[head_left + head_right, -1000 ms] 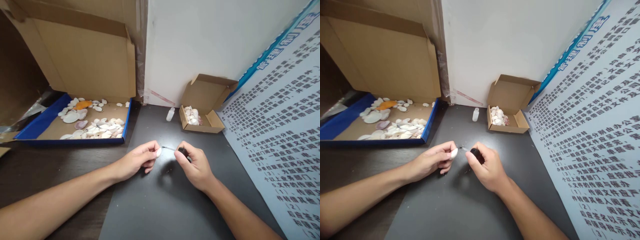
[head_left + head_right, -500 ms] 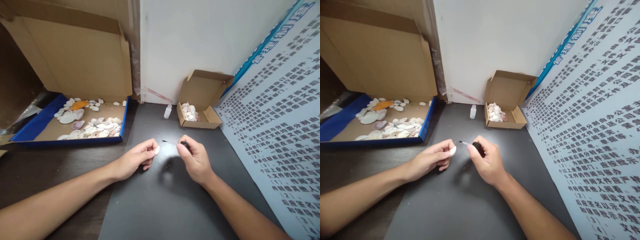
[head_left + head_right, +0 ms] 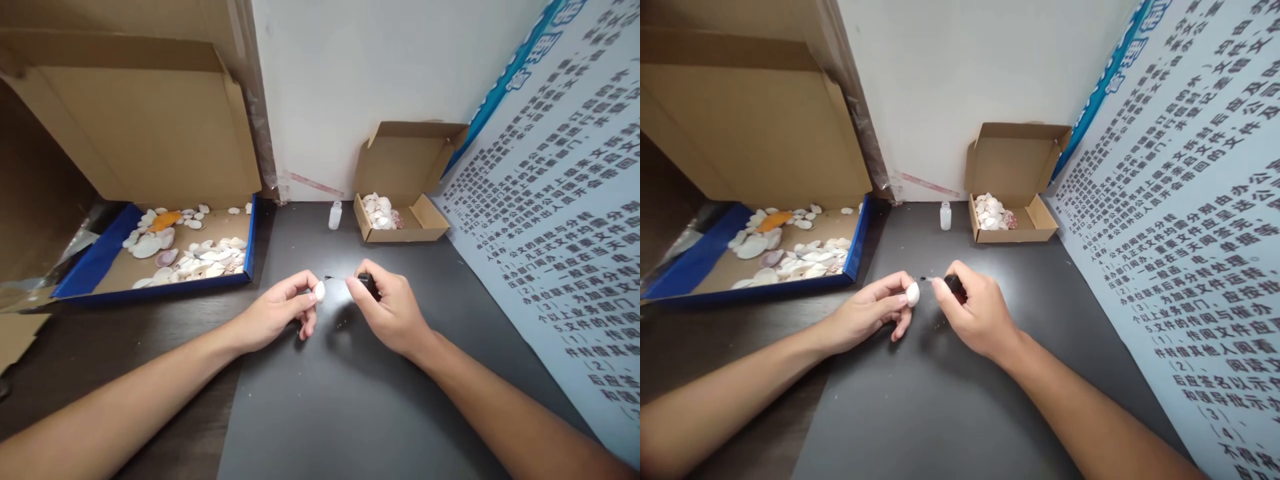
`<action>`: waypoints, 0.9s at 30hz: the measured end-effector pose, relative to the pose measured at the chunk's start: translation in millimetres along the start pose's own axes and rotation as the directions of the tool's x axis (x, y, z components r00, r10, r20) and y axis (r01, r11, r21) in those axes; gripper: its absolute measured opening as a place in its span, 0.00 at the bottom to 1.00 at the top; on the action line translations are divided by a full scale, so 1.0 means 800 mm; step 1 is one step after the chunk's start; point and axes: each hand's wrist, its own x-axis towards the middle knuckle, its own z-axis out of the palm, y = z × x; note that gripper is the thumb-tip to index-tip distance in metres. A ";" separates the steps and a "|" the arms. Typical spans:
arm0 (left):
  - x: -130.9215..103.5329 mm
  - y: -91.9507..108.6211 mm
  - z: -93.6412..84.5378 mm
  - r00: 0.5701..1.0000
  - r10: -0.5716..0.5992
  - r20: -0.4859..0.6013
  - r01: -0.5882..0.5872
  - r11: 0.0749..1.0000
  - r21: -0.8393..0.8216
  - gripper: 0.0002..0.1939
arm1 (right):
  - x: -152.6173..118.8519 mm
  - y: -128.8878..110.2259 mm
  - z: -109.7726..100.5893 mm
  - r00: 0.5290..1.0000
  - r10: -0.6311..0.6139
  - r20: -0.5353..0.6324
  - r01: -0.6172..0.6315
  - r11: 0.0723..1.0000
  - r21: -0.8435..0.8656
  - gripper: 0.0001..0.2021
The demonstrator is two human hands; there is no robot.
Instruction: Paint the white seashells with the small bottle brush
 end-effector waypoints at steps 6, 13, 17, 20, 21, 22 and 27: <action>0.002 0.001 -0.001 0.999 0.024 -0.044 -0.025 1.000 -0.015 0.15 | 0.000 0.000 -0.003 1.000 -0.003 0.004 0.003 0.999 -0.032 0.14; 0.002 0.004 -0.001 0.997 0.023 -0.073 -0.031 0.993 -0.115 0.14 | 0.002 -0.001 -0.006 1.000 -0.007 -0.026 0.006 1.000 -0.028 0.14; 0.004 0.006 -0.001 0.996 0.014 -0.088 -0.029 0.985 -0.168 0.12 | 0.002 -0.001 -0.006 0.999 -0.036 0.027 0.036 0.999 0.026 0.13; 0.004 0.007 -0.002 0.995 0.008 -0.103 -0.028 0.981 -0.190 0.11 | 0.002 -0.001 -0.004 1.000 0.001 -0.002 -0.001 0.998 -0.064 0.14; 0.004 0.008 -0.002 0.994 0.009 -0.108 -0.030 0.981 -0.193 0.11 | 0.002 -0.001 -0.003 1.000 0.008 -0.030 -0.011 0.997 -0.078 0.14; 0.004 0.008 -0.002 0.994 0.009 -0.112 -0.031 0.981 -0.193 0.11 | 0.002 -0.001 -0.003 0.999 0.008 -0.044 -0.011 0.997 -0.072 0.14; 0.003 0.009 -0.001 0.992 0.002 -0.128 -0.028 0.980 -0.196 0.12 | 0.001 -0.002 0.001 1.000 -0.001 -0.022 -0.001 0.996 -0.092 0.12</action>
